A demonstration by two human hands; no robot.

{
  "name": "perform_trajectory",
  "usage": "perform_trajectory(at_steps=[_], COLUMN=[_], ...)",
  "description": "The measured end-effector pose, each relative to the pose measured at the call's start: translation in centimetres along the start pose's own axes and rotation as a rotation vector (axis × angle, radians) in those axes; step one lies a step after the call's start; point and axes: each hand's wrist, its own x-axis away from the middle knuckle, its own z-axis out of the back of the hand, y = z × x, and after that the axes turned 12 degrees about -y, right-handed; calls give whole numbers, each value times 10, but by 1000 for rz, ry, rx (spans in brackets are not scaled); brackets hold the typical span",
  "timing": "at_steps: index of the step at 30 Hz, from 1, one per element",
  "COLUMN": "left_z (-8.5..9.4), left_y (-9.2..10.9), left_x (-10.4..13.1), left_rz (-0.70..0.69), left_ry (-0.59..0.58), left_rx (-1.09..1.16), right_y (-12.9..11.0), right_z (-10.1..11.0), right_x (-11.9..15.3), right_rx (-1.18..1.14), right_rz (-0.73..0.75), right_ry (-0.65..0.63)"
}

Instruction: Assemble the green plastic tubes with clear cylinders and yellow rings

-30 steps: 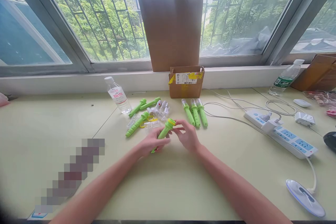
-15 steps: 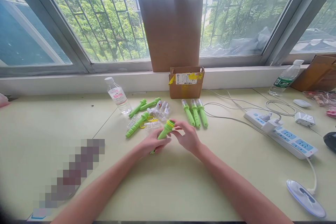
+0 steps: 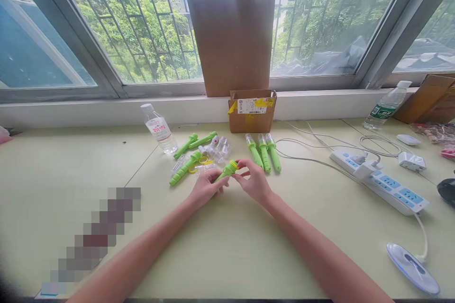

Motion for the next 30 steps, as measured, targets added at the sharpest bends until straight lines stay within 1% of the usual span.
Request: perform_trajectory(at_steps=[5,9,12,15,19,26,30], left_z=[2,4,4,3,2,4,5], left_y=[3,5,8,10,10,5,5], left_x=[1,1,1,3,3,3,3], left_rz=[21,35,79,128,106,87,77], left_ry=[-57,-100,-101,-74,-60,-67,-91], left_rx=[3,9,14,59,119,176,190], right_y=[1,4,5,4,2,2,3], right_z=[0,-1,-3,-4,-4,-2,-4], right_x=[0,0,1,2,2,1,1], right_rx=[-41,-76,-96,-113,-137,-170,-146], right_rz=[-3,-9,-20,-17,-8,-8,4], right_ry=[-13,1,8,15,11,-46,-19])
